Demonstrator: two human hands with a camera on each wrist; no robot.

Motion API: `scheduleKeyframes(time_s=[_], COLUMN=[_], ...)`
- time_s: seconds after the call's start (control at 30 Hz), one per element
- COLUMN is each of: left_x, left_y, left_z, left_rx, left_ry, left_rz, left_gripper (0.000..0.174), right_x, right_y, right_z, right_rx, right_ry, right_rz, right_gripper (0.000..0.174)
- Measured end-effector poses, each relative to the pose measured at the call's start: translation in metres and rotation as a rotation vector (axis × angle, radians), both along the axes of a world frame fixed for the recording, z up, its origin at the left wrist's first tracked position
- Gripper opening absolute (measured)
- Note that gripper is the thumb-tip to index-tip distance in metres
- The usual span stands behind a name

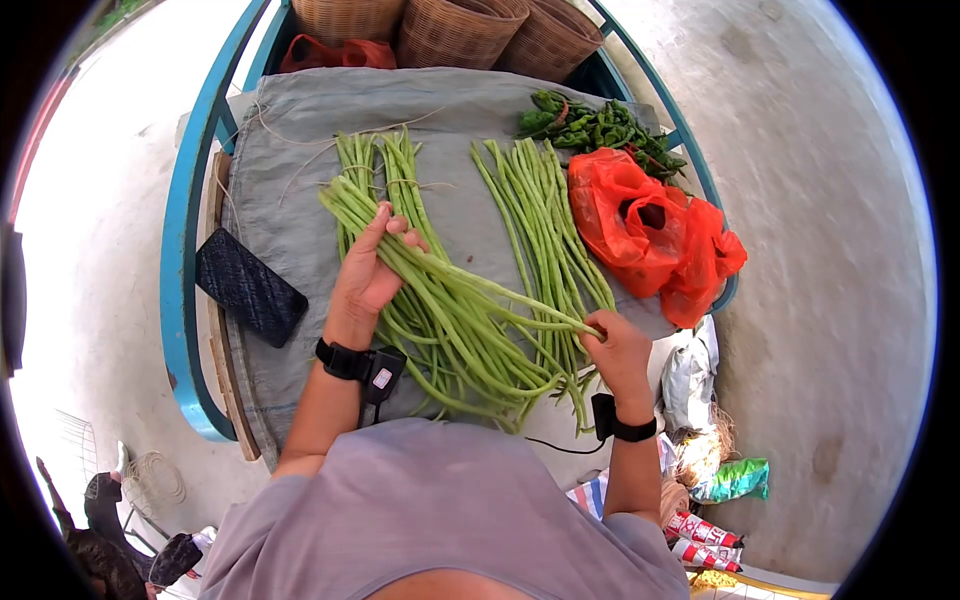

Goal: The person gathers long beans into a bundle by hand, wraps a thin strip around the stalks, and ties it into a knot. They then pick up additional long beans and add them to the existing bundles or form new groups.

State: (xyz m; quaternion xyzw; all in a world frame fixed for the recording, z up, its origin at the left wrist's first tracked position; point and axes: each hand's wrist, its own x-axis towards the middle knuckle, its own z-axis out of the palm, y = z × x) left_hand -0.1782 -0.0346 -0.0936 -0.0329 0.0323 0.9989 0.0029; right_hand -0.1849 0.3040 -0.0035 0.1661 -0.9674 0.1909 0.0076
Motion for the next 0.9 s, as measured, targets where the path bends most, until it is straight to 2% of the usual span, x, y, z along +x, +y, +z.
scheduleKeyframes(time_s=[0.03, 0.13, 0.2, 0.23, 0.33, 0.37, 0.47, 0.5, 0.57, 0.63, 0.7, 0.77, 0.9], left_x=[-0.001, -0.001, -0.002, -0.002, -0.003, -0.002, -0.003, -0.003, 0.000, 0.001, 0.003, 0.002, 0.001], left_y=[0.000, 0.002, 0.000, 0.000, 0.000, 0.000, -0.002, -0.002, 0.001, 0.000, -0.001, -0.002, -0.004], left_z=[0.000, 0.000, -0.003, -0.005, -0.008, -0.006, -0.009, -0.009, 0.001, 0.009, 0.012, 0.005, -0.001], left_rx=[0.004, 0.005, -0.003, 0.004, 0.009, -0.001, -0.037, -0.053, -0.055, -0.069, -0.084, -0.084, -0.085], left_ry=[0.005, -0.001, -0.024, -0.026, -0.038, -0.049, -0.043, -0.036, -0.116, -0.170, -0.208, -0.120, -0.068], left_rz=[-0.003, -0.012, 0.003, 0.000, 0.000, 0.003, 0.004, 0.000, 0.020, 0.027, 0.012, -0.017, -0.036], left_gripper=[0.006, 0.008, 0.008, 0.009, 0.009, 0.009, 0.011, 0.014, 0.013, 0.012, 0.011, 0.011, 0.010], right_x=[0.002, 0.000, 0.001, -0.001, -0.006, -0.010, -0.026, -0.038, -0.059, -0.087, -0.129, -0.164, -0.180], right_y=[0.003, -0.003, -0.016, -0.018, -0.019, -0.001, 0.021, 0.007, -0.017, -0.034, -0.043, -0.049, -0.072], right_z=[0.006, 0.033, 0.052, 0.063, 0.086, 0.086, 0.051, 0.044, 0.032, 0.008, -0.036, -0.074, -0.087], right_rx=[-0.072, -0.081, -0.376, -0.222, 0.086, 0.183, 0.227, 0.071, -0.018, 0.149, -0.120, -0.031, 0.113], right_ry=[-0.071, 0.337, 0.409, 0.540, 0.283, -0.096, -0.171, -0.174, -0.162, -0.071, -0.184, -0.190, -0.154], right_rz=[-0.061, -0.038, -0.153, -0.072, -0.026, 0.034, 0.346, 0.231, 0.072, 0.120, 0.111, -0.021, -0.211], right_gripper=[0.015, 0.015, 0.022, 0.023, 0.024, 0.030, 0.038, 0.042, 0.042, 0.040, 0.040, 0.042, 0.047])
